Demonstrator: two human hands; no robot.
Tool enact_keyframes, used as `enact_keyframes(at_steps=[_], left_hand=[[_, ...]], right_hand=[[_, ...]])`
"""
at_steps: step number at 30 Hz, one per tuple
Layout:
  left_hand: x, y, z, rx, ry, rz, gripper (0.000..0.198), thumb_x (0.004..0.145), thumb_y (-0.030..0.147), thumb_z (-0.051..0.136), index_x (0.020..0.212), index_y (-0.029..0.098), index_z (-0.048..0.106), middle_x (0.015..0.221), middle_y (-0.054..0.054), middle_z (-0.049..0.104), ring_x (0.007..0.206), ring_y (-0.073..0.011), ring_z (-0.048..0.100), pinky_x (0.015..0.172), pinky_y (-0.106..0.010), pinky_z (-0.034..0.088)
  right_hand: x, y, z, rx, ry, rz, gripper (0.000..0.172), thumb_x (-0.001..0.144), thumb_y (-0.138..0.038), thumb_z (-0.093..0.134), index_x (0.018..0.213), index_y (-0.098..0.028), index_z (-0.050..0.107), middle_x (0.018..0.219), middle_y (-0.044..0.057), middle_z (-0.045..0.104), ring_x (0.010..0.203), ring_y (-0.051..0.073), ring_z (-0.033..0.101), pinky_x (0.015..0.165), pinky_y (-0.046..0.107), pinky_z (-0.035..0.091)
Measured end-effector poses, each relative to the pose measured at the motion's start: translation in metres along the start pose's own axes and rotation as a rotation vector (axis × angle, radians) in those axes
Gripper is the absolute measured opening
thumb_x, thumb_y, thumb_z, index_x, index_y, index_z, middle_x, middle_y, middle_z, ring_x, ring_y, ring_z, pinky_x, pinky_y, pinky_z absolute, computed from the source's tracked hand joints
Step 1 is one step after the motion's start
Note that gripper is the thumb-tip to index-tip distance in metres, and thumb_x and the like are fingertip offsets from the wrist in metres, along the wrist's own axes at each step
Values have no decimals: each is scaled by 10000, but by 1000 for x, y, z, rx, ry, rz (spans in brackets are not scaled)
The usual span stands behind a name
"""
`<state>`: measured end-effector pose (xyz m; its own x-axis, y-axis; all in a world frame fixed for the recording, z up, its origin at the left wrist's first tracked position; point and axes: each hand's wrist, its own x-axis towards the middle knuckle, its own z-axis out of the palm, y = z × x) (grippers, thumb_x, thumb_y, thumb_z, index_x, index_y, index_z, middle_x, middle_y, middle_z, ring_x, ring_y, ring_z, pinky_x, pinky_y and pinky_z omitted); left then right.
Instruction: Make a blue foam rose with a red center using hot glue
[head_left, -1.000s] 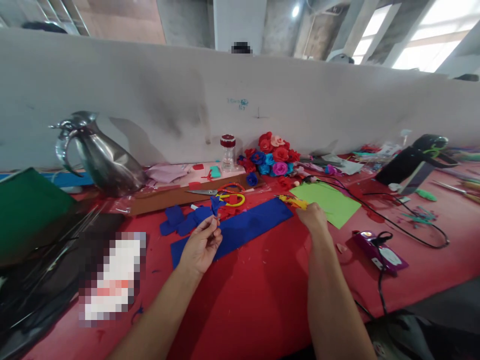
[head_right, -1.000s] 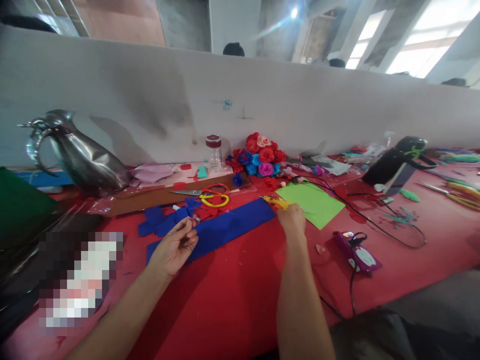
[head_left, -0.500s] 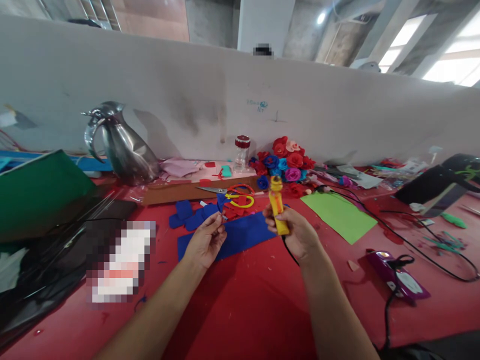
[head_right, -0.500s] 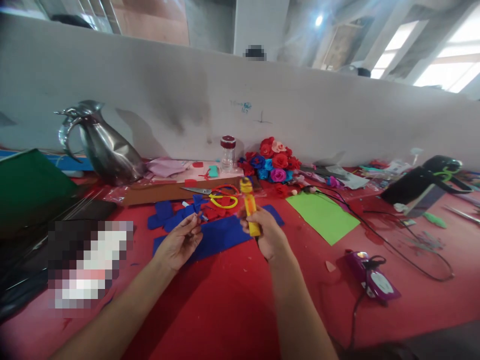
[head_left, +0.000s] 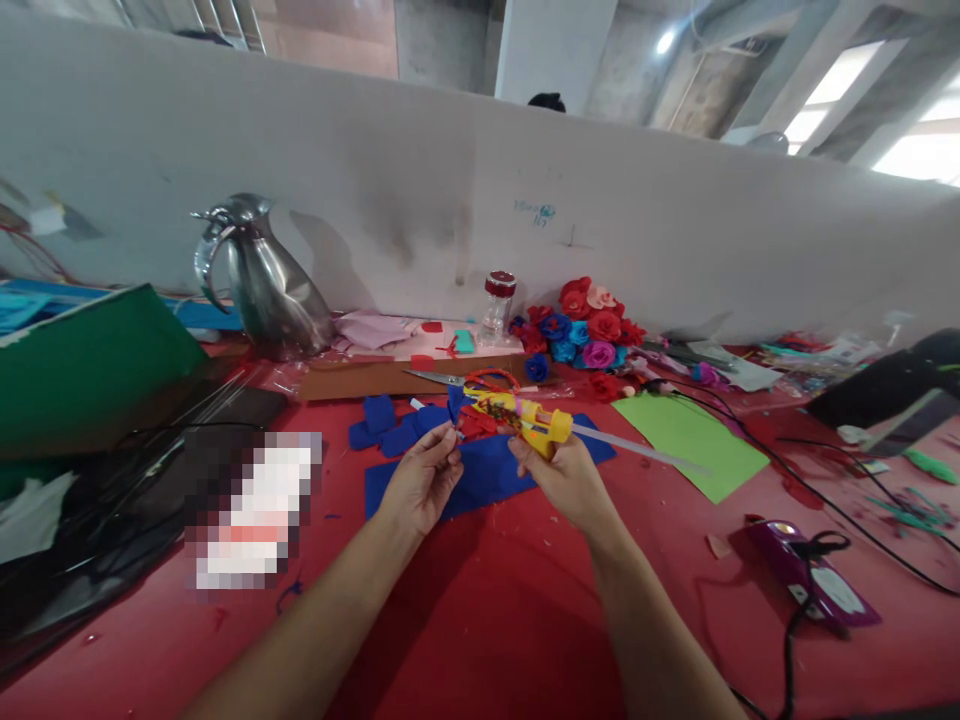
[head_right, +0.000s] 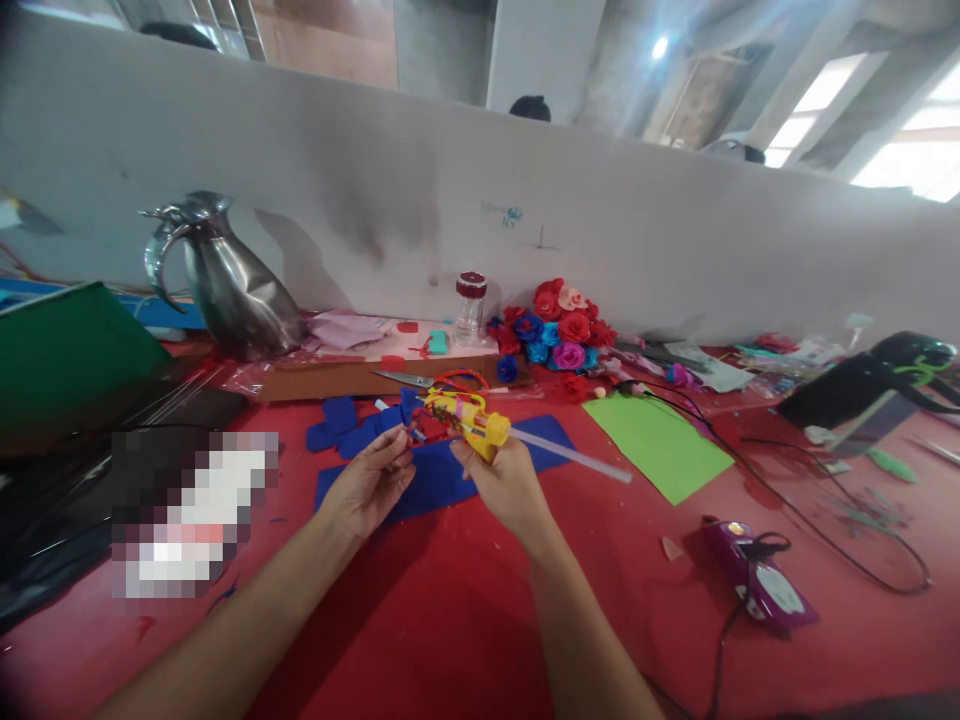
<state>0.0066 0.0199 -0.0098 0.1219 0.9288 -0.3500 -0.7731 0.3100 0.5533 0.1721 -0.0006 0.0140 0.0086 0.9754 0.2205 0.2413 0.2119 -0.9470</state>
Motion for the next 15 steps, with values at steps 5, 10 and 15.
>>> enact_keyframes(at_steps=[5, 10, 15], left_hand=[[0, 0, 0, 3, 10, 13, 153, 684, 42, 729, 748, 134, 625, 606, 46, 547, 433, -21, 456, 420, -126, 399], [-1, 0, 0, 17, 11, 20, 144, 682, 47, 731, 750, 132, 637, 600, 49, 548, 437, -22, 466, 444, -131, 425], [-2, 0, 0, 39, 18, 41, 161, 656, 53, 749, 758, 134, 655, 616, 40, 573, 457, -28, 484, 457, -138, 429]], right_hand=[[-2, 1, 5, -27, -41, -70, 218, 781, -380, 661, 923, -223, 714, 789, 25, 711, 750, 213, 650, 683, 320, 527], [-4, 5, 6, -107, -63, -97, 263, 810, -365, 642, 1033, -243, 706, 995, 46, 732, 926, 256, 670, 852, 382, 507], [-4, 8, 7, -219, -43, -113, 270, 829, -391, 622, 1034, -235, 704, 1021, 69, 724, 952, 268, 664, 872, 398, 492]])
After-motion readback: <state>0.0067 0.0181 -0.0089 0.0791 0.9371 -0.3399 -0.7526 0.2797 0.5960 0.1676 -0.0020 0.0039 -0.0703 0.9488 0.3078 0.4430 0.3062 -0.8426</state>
